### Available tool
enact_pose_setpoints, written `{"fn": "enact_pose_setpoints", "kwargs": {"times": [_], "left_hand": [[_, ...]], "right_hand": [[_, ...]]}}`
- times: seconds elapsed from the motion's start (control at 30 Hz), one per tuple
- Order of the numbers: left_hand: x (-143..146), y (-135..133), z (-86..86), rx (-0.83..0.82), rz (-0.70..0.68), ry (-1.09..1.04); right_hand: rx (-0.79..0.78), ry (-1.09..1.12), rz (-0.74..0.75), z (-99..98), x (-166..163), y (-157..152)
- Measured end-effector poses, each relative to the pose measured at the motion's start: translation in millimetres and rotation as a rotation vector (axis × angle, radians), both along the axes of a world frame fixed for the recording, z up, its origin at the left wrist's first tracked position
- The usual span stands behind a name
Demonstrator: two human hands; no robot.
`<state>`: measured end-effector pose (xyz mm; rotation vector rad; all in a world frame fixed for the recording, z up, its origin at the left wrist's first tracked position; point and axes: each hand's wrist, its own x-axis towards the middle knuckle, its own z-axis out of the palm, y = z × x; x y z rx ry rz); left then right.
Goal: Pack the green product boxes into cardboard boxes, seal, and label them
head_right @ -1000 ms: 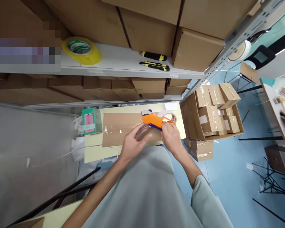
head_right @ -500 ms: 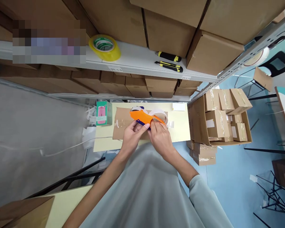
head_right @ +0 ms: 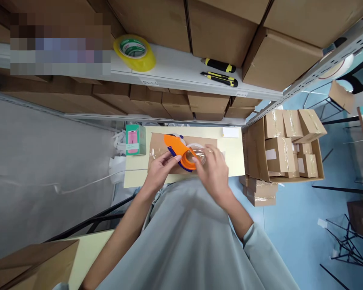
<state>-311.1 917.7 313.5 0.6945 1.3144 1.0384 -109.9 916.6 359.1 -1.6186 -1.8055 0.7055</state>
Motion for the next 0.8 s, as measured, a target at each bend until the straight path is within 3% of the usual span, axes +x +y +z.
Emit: {"fn": "enact_pose_setpoints", "kwargs": {"times": [0.13,0.23,0.5,0.63,0.8], "left_hand": [[-13.5,-1.5,-1.2,0.002,-0.055,-0.081],[-21.1,-2.8,-1.5,-0.009,-0.077,-0.124],[-37.6,-10.8,2.3,0.012,-0.171,-0.204],[-44.3,-11.9,4.9,0.038,-0.187,-0.215],[-53.3,-14.6,-0.1,0.061,-0.184,-0.238]], "right_hand": [[-0.384,0.339,0.065,-4.4,19.8,25.7],[-0.507,0.563,0.066,-9.5,17.8,28.1],[-0.493,0.656,-0.076,26.4,14.2,9.6],[-0.35,0.595,-0.15,40.1,29.4,11.4],[-0.138,0.481,-0.235,42.6,48.2,15.9]]}}
